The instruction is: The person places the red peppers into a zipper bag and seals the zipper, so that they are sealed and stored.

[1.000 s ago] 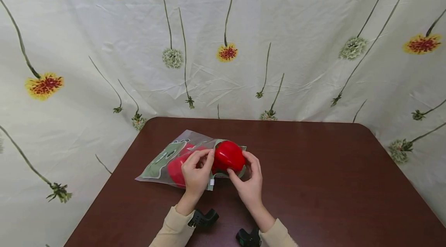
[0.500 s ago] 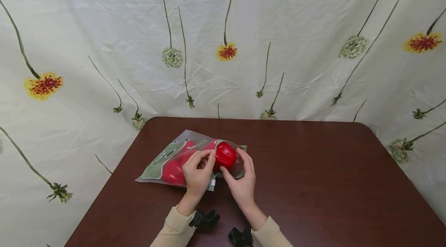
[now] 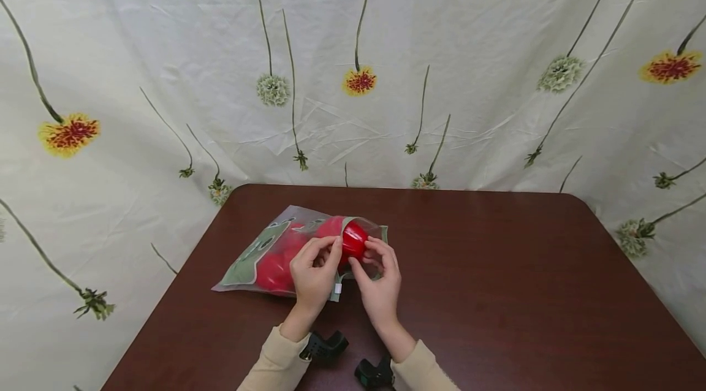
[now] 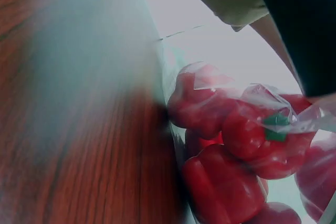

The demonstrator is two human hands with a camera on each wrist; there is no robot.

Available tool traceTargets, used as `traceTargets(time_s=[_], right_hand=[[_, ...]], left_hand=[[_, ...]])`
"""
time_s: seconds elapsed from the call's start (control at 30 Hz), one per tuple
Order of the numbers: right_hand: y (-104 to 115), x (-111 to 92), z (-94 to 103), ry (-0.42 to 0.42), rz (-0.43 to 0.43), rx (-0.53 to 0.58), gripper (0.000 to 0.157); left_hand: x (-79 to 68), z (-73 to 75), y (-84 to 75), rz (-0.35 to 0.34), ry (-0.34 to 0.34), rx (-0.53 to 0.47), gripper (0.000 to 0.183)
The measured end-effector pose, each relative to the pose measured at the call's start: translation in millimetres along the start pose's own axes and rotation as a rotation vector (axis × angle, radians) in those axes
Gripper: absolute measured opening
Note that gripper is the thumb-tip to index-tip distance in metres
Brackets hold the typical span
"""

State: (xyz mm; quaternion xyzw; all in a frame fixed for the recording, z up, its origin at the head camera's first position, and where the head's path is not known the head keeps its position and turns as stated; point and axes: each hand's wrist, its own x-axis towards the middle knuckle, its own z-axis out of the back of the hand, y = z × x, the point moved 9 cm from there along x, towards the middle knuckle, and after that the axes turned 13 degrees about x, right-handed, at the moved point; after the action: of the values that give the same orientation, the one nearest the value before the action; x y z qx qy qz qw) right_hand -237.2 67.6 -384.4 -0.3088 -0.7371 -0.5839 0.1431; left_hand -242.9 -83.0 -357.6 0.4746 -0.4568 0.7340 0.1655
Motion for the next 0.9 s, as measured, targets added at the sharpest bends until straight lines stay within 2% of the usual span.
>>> traceTargets(time_s=[0.1, 0.2, 0.37, 0.47, 0.73, 0.9], right_hand=[[-0.7, 0.4, -2.2, 0.012, 0.018, 0.009, 0.038], [-4.0, -0.2, -5.5, 0.058, 0.037, 0.043, 0.040], [-23.1, -5.4, -12.5, 0.176, -0.027, 0.105, 0.040], [-30.3, -7.6, -13.8, 0.211, -0.059, 0.099, 0.036], [-26.0, 0.5, 0.6, 0.135, -0.107, 0.121, 0.024], [-19.7, 4.3, 1.5, 0.128, -0.146, 0.090, 0.021]], left_hand=[[-1.2, -2.8, -2.5, -0.011, 0.014, -0.010, 0.011], [-2.0, -3.9, -4.2, -0.022, 0.013, -0.014, 0.012], [-2.6, -4.3, -8.1, -0.058, 0.004, -0.013, 0.012], [-3.1, -5.5, -9.6, -0.081, 0.014, -0.015, 0.011], [-2.2, -1.6, -3.1, -0.061, -0.004, -0.013, 0.014], [-1.3, 0.3, -1.5, -0.062, -0.018, -0.004, 0.015]])
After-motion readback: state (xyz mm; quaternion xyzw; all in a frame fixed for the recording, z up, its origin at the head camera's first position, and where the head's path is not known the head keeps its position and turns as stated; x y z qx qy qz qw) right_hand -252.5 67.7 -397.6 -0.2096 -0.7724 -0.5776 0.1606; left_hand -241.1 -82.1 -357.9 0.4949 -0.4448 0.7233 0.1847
